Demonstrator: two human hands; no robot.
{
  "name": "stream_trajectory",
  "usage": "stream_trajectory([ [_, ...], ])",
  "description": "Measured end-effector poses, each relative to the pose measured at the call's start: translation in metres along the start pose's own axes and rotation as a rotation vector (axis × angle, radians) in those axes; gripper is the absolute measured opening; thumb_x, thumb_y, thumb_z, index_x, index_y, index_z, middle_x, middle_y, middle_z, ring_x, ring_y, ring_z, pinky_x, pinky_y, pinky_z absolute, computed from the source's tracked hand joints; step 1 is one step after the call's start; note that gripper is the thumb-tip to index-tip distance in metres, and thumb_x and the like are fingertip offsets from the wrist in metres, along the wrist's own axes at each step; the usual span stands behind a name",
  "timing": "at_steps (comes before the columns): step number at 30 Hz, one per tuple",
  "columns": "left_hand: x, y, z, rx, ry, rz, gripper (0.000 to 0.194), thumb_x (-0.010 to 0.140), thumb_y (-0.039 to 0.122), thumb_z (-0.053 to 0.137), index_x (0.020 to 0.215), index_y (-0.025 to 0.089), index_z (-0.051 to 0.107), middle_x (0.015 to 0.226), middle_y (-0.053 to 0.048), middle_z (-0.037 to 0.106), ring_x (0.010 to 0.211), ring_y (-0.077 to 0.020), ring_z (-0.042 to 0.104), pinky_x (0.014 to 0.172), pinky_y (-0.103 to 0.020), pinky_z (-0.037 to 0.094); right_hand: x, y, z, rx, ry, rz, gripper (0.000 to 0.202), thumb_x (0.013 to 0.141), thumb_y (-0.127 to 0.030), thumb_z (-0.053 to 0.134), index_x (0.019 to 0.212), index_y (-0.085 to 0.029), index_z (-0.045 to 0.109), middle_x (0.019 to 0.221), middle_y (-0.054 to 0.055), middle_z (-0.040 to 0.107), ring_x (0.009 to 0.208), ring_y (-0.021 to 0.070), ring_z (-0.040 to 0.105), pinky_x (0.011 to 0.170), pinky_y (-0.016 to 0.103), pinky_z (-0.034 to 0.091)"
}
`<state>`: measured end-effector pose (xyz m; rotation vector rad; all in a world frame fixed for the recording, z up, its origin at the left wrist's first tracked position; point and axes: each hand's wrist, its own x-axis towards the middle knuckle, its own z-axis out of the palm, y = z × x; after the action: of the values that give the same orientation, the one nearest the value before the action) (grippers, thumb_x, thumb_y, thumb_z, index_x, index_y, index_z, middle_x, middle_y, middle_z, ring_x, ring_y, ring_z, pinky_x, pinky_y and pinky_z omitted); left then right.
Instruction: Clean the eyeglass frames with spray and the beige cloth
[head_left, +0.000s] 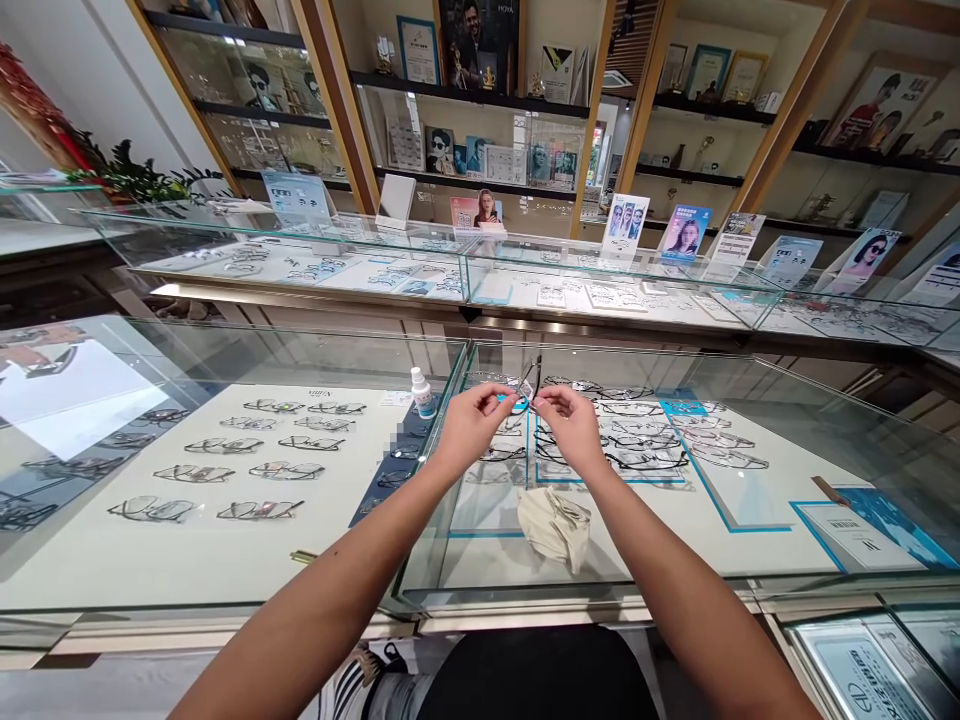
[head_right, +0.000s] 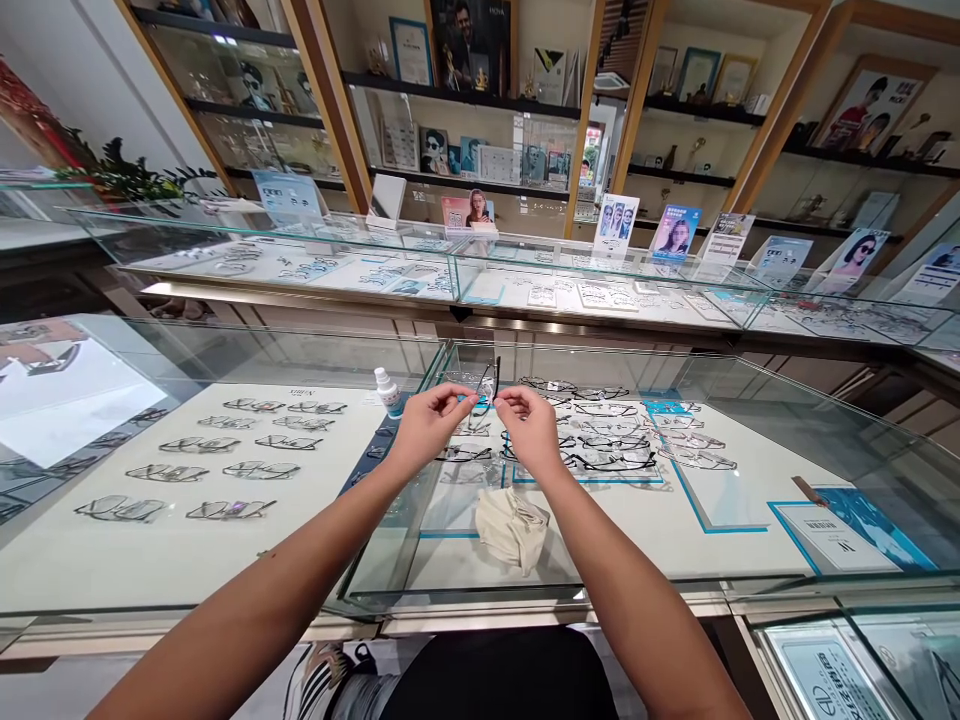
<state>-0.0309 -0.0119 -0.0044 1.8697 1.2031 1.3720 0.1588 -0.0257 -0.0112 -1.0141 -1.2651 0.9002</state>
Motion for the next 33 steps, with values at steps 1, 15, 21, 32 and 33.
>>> stream_trajectory([
  [1,0.002,0.000,-0.004,0.074,0.011,0.030,0.029,0.096,0.049,0.067,0.094,0.021,0.076,0.062,0.005,0.041,0.061,-0.0149,0.042,0.062,-0.029,0.032,0.001,0.000,-0.002,-0.012,0.023,-0.014,0.026,0.082,-0.045,0.078,0.092,-0.022,0.074,0.091,0.006,0.075,0.081,0.0208,0.067,0.079,0.036,0.053],
  [15,0.028,-0.042,-0.025,0.821,-0.297,0.096,0.019,0.095,0.028,0.062,0.097,0.025,0.080,0.099,-0.009,0.080,0.099,-0.0329,0.070,0.075,-0.037,0.044,0.011,0.008,-0.015,0.034,0.114,-0.010,0.027,0.085,-0.048,0.076,0.092,-0.022,0.073,0.091,0.007,0.074,0.088,0.0248,0.070,0.079,0.037,0.056],
  [21,0.029,-0.047,-0.022,0.854,-0.310,0.066,0.021,0.094,0.028,0.062,0.097,0.025,0.082,0.101,-0.010,0.081,0.100,-0.0347,0.072,0.076,-0.039,0.047,0.012,0.009,-0.016,0.018,0.102,-0.011,0.028,0.085,-0.049,0.075,0.092,-0.022,0.073,0.092,0.007,0.075,0.087,0.0247,0.070,0.077,0.037,0.056],
  [32,0.031,-0.055,-0.019,0.869,-0.305,0.049,0.021,0.094,0.027,0.065,0.099,0.023,0.085,0.105,-0.010,0.082,0.103,-0.0350,0.071,0.078,-0.039,0.048,0.011,0.008,-0.014,0.033,0.096,-0.015,0.025,0.086,-0.047,0.073,0.091,-0.022,0.073,0.090,0.006,0.074,0.086,0.0238,0.069,0.076,0.036,0.055],
  [33,0.031,-0.056,-0.019,0.870,-0.305,0.045,0.020,0.094,0.027,0.065,0.098,0.023,0.085,0.104,-0.010,0.082,0.102,-0.0348,0.071,0.078,-0.039,0.048,0.011,0.008,-0.014,0.034,0.095,-0.017,0.025,0.086,-0.047,0.073,0.091,-0.023,0.073,0.090,0.006,0.074,0.086,0.0237,0.069,0.077,0.036,0.055],
])
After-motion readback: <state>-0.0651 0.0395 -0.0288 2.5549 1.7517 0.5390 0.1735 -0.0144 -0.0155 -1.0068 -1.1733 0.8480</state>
